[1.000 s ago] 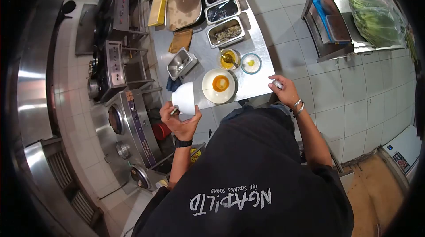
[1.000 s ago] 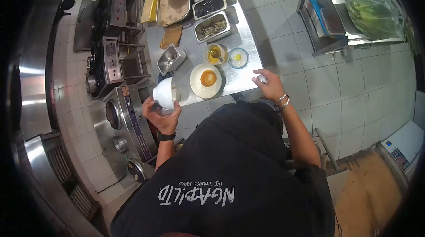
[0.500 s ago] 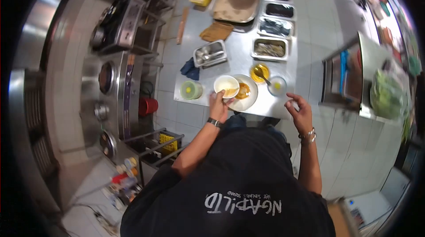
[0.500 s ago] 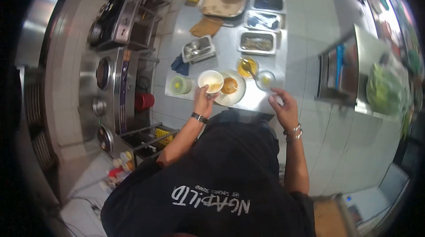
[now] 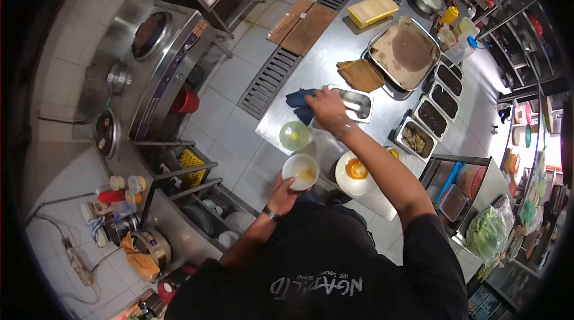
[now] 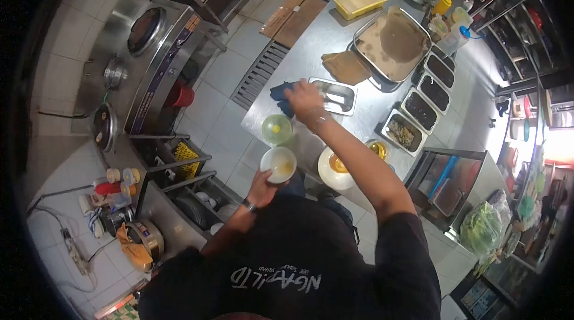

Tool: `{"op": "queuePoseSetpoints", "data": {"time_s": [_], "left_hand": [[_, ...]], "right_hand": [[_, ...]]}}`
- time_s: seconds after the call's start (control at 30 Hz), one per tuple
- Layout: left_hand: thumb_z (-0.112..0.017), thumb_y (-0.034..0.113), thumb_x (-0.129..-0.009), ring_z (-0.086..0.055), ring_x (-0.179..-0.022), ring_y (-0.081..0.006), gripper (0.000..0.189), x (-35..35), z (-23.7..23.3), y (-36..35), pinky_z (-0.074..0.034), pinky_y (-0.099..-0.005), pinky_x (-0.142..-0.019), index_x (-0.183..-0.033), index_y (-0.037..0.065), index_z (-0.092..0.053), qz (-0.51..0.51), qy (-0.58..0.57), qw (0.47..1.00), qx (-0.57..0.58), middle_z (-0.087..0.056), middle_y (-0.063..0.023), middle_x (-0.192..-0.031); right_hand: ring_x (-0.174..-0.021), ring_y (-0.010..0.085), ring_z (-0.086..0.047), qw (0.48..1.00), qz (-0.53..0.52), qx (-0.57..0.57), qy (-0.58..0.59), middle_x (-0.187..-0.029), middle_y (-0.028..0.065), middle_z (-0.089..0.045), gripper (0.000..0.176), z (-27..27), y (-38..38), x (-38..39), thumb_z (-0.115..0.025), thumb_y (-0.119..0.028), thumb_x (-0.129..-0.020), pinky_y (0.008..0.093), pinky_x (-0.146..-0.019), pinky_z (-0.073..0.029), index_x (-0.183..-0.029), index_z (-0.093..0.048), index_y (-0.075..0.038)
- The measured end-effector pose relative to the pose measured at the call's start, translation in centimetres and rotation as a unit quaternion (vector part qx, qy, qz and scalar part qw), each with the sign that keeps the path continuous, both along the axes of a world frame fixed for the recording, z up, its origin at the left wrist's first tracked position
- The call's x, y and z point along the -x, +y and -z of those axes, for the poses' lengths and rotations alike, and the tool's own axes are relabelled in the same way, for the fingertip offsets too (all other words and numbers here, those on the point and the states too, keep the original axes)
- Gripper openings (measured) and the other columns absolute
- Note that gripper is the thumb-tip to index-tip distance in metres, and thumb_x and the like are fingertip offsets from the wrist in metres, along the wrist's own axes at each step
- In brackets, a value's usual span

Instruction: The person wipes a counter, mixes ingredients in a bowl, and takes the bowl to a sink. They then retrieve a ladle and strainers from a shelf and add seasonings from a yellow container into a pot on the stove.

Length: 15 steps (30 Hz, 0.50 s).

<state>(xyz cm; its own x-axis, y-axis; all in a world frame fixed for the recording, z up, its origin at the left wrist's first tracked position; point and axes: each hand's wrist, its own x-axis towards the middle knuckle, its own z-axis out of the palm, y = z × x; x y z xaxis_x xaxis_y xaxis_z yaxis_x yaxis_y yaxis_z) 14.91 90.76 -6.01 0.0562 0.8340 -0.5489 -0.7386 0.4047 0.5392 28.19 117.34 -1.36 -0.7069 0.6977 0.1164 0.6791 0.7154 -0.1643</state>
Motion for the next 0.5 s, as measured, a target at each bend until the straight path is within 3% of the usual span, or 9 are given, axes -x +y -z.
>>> {"op": "queuePoseSetpoints", "data": {"time_s": [0.07, 0.1, 0.17, 0.27, 0.33, 0.4, 0.47, 0.5], "left_hand": [[-0.053, 0.014, -0.092, -0.053, -0.121, -0.0322, 0.054, 1.7, -1.0, -1.5, -0.054, -0.0505, -0.086, -0.141, 0.01, -0.031, -0.056, 0.008, 0.998, 0.029, -0.047, -0.0136, -0.134], [-0.056, 0.022, -0.09, -0.056, -0.116, -0.0317, 0.055, 2.1, -2.8, -1.4, -0.054, -0.0469, -0.085, -0.139, 0.007, -0.036, -0.06, 0.02, 0.998, 0.02, -0.051, -0.0149, -0.132], [-0.056, 0.021, -0.09, -0.057, -0.115, -0.0334, 0.054, 3.9, -1.7, -3.1, -0.054, -0.0483, -0.084, -0.139, 0.005, -0.037, -0.064, 0.022, 0.997, 0.035, -0.052, -0.0156, -0.131], [-0.056, 0.021, -0.091, -0.056, -0.116, -0.033, 0.053, 4.5, -4.0, -3.0, -0.054, -0.0489, -0.086, -0.137, 0.004, -0.039, -0.075, 0.024, 0.996, 0.031, -0.053, -0.0157, -0.132], [-0.056, 0.021, -0.091, -0.056, -0.117, -0.0325, 0.053, 4.7, -3.5, -3.4, -0.054, -0.049, -0.086, -0.137, 0.004, -0.04, -0.064, 0.009, 0.997, 0.035, -0.054, -0.0153, -0.131], [-0.055, 0.014, -0.089, -0.056, -0.116, -0.0346, 0.055, 4.6, -3.4, -2.7, -0.055, -0.0502, -0.085, -0.139, 0.005, -0.035, -0.079, -0.041, 0.995, 0.047, -0.051, -0.017, -0.131], [-0.063, 0.022, -0.085, -0.059, -0.113, -0.033, 0.063, 3.7, -4.2, -1.6, -0.056, -0.0489, -0.083, -0.138, 0.004, -0.036, -0.035, -0.012, 0.998, 0.044, -0.052, -0.0153, -0.131], [-0.065, 0.025, -0.084, -0.059, -0.111, -0.0322, 0.066, 2.9, -4.8, -0.8, -0.056, -0.0484, -0.082, -0.139, 0.004, -0.036, -0.013, -0.005, 0.999, 0.041, -0.053, -0.0148, -0.131]], "right_hand": [[-0.102, 0.0265, -0.055, 0.991, -0.018, 0.033, -0.125, -0.099, 0.0085, -0.064, 0.025, 4.0, 2.8, 3.6, -0.057, -0.017, -0.083, 0.0367, -0.083, -0.045, -0.107, -0.065, -0.019], [-0.104, 0.0254, -0.056, 0.979, -0.014, 0.036, -0.199, -0.1, 0.0073, -0.067, 0.026, 5.0, 3.6, 5.0, -0.057, -0.018, -0.085, 0.0365, -0.083, -0.044, -0.11, -0.064, -0.021], [-0.101, 0.0246, -0.06, 0.967, -0.019, 0.103, -0.233, -0.098, 0.0074, -0.07, 0.02, 6.1, 4.9, 6.8, -0.058, -0.019, -0.085, 0.0367, -0.085, -0.044, -0.102, -0.069, -0.019], [-0.09, 0.024, -0.064, 0.976, -0.006, 0.102, -0.192, -0.092, 0.0049, -0.072, 0.018, 8.3, 6.2, 8.5, -0.058, -0.024, -0.086, 0.0358, -0.082, -0.045, -0.084, -0.074, -0.016], [-0.087, 0.0258, -0.063, 0.994, 0.082, 0.06, -0.049, -0.077, 0.0096, -0.07, 0.017, 6.4, 6.1, 8.5, -0.057, -0.021, -0.081, 0.0384, -0.08, -0.046, -0.077, -0.072, -0.013], [-0.082, 0.0281, -0.061, 0.99, 0.121, 0.053, 0.053, -0.074, 0.0098, -0.068, 0.009, 0.9, 5.5, 6.1, -0.061, -0.016, -0.073, 0.0391, -0.078, -0.046, -0.078, -0.068, -0.013], [-0.082, 0.0297, -0.059, 0.965, 0.183, 0.041, 0.181, -0.077, 0.0103, -0.067, 0.016, -4.5, 4.0, 1.8, -0.064, -0.01, -0.066, 0.0406, -0.078, -0.047, -0.082, -0.065, -0.01], [-0.081, 0.0313, -0.058, 0.953, 0.205, 0.047, 0.216, -0.077, 0.0127, -0.066, 0.016, -7.3, 2.8, -0.9, -0.062, -0.009, -0.068, 0.0413, -0.076, -0.048, -0.083, -0.065, -0.009]]}}
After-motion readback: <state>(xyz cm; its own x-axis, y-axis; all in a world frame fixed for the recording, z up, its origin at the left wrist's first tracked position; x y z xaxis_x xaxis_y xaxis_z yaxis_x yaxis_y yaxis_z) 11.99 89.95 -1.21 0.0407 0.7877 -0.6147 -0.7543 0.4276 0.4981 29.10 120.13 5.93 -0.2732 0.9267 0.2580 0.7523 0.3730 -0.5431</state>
